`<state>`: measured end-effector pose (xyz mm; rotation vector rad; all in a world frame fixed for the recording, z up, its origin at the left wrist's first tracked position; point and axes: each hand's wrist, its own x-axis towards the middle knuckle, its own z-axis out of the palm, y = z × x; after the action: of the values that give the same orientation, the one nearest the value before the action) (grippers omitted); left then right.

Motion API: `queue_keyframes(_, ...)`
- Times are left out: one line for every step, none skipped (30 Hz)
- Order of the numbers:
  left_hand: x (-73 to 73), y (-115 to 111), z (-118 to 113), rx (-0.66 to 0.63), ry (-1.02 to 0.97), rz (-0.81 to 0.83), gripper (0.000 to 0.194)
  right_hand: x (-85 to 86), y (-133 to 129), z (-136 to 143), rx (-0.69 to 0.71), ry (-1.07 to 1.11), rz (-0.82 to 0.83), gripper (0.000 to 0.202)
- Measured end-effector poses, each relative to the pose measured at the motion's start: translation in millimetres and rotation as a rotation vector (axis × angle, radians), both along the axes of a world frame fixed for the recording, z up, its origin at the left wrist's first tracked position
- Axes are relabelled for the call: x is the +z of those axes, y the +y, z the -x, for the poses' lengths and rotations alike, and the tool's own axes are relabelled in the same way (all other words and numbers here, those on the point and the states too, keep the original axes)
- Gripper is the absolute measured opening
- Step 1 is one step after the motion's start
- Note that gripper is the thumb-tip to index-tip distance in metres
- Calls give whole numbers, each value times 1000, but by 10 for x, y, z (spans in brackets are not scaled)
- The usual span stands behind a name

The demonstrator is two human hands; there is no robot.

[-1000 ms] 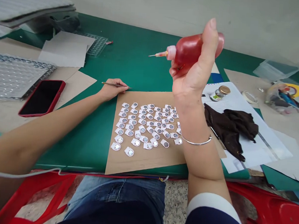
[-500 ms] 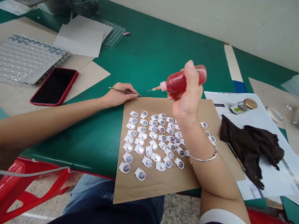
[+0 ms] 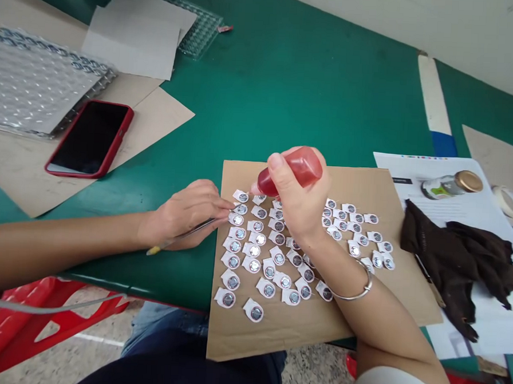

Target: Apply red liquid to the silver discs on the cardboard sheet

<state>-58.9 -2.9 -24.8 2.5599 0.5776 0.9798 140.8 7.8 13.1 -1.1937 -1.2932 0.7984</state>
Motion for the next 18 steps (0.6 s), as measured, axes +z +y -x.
queue_keyframes(0, -1, 3, -12, 29, -22, 15, -19, -8, 12, 4, -20, -6, 26)
queue_keyframes(4, -1, 4, -14, 52, -33, 14, -37, -15, 21, 8, -34, -5, 27)
queue_keyframes(9, 0, 4, -12, 73, -35, 13, -55, -21, 27, 15, -42, 3, 27)
queue_keyframes(13, -1, 3, -7, 89, -32, 12, -71, -24, 31, 24, -44, 16, 28)
queue_keyframes(15, -2, 1, -3, 101, -29, 11, -84, -25, 32, 33, -41, 27, 28)
queue_keyframes(13, -4, 1, -3, 111, -26, 10, -95, -25, 33, 39, -38, 36, 29)
queue_keyframes(8, -6, 0, -5, 120, -23, 8, -103, -24, 32, 41, -37, 40, 29)
queue_keyframes(1, -9, 0, -8, 128, -20, 7, -108, -22, 32, 41, -42, 40, 29)
queue_keyframes(-7, -10, -1, -12, 135, -18, 7, -112, -21, 31, 38, -50, 40, 28)
queue_keyframes(-16, -10, -1, -15, 140, -16, 6, -114, -20, 30, 34, -58, 41, 28)
queue_keyframes(-23, -10, -2, -17, 144, -16, 6, -116, -20, 29, 31, -63, 44, 28)
queue_keyframes(-29, -8, -2, -17, 143, -17, 7, -118, -20, 28, 33, -63, 47, 29)
queue_keyframes(-33, -5, -2, -18, 140, -18, 7, -120, -20, 27, 38, -58, 47, 29)
queue_keyframes(-35, -3, -3, -20, 135, -18, 7, -123, -21, 26, 43, -51, 48, 29)
queue_keyframes(-35, 0, -2, -25, 131, -17, 7, -127, -22, 26, 44, -50, 46, 29)
queue_keyframes(-33, 3, -2, -33, 128, -17, 8, -133, -22, 26, 46, -57, 44, 29)
queue_keyframes(-30, 5, -1, -43, 125, -18, 8, -139, -22, 26, 47, -69, 42, 29)
queue_keyframes(-27, 6, 0, -56, 122, -23, 8, -146, -23, 27, 51, -82, 43, 28)
